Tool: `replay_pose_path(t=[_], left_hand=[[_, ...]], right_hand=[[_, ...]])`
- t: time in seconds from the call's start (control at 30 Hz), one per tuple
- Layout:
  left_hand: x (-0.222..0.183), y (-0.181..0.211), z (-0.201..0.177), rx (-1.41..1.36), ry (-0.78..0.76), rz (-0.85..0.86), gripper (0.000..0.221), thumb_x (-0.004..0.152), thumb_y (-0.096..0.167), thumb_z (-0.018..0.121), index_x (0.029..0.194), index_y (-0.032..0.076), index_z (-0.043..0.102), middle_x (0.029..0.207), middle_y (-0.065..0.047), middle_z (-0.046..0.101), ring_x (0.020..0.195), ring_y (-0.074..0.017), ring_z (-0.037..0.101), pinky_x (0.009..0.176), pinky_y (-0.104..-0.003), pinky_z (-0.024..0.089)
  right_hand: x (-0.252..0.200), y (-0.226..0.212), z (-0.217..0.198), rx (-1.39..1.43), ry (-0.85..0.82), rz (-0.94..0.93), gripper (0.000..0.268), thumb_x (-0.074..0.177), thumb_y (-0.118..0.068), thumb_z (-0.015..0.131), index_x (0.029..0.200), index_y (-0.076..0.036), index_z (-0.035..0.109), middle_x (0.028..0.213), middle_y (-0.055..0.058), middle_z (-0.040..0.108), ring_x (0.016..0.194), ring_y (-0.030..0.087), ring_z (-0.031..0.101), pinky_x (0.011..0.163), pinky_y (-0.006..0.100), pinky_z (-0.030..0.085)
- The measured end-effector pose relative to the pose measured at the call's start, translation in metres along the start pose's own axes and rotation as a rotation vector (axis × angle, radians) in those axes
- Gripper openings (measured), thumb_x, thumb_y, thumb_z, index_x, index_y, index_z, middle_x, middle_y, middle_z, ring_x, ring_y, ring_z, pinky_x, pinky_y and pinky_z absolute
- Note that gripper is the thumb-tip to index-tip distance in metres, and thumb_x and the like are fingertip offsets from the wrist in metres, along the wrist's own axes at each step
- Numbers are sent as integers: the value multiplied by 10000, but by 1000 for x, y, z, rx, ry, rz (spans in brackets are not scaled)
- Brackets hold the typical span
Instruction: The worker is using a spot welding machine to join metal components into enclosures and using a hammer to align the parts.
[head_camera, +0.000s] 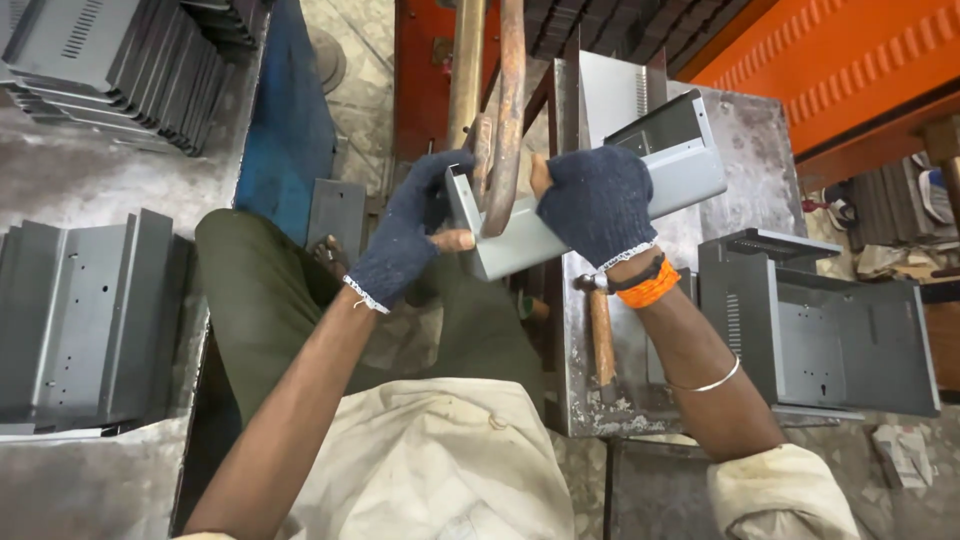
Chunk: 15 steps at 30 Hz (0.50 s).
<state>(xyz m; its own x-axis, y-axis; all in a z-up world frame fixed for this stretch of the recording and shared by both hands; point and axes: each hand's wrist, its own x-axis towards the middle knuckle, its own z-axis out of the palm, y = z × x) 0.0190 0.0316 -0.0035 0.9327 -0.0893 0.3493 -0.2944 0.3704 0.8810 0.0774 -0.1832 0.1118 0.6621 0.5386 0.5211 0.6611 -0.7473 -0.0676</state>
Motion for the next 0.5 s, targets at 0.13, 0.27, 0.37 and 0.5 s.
replay_pose_path(t=[0.13, 0.27, 0.37, 0.5], left_hand=[[-2, 2, 2, -13, 31, -53, 907, 720, 216, 955, 1495, 96, 500, 1423, -30, 548, 1400, -190, 488, 1224, -359, 385], [-4, -4, 0, -5, 24, -33, 907, 696, 172, 963, 1477, 83, 509, 1417, -29, 551, 1377, -185, 500, 1217, -354, 395], [-7, 3, 3, -73, 37, -83, 899, 683, 145, 962, 1457, 81, 509, 1393, -27, 570, 1346, -182, 519, 1199, -353, 415], [-4, -6, -5, 46, 54, -78, 878, 643, 129, 940, 1416, 92, 524, 1342, -20, 589, 1292, -174, 556, 1134, -343, 452]], right_hand=[[0, 0, 1, -35, -42, -14, 395, 977, -251, 697, 608, -111, 708, 558, 175, 573, 491, 378, 574, 517, 472, 467], [-2, -2, 1, -77, -13, -18, 379, 949, -252, 692, 594, -120, 708, 537, 160, 577, 498, 374, 585, 541, 485, 478], [-4, -5, 2, -81, -75, 42, 353, 938, -265, 703, 614, -128, 724, 555, 161, 601, 517, 373, 607, 552, 486, 495], [-11, 12, 13, 6, -97, 23, 110, 761, -182, 676, 754, -144, 779, 651, 144, 663, 595, 354, 661, 610, 480, 536]])
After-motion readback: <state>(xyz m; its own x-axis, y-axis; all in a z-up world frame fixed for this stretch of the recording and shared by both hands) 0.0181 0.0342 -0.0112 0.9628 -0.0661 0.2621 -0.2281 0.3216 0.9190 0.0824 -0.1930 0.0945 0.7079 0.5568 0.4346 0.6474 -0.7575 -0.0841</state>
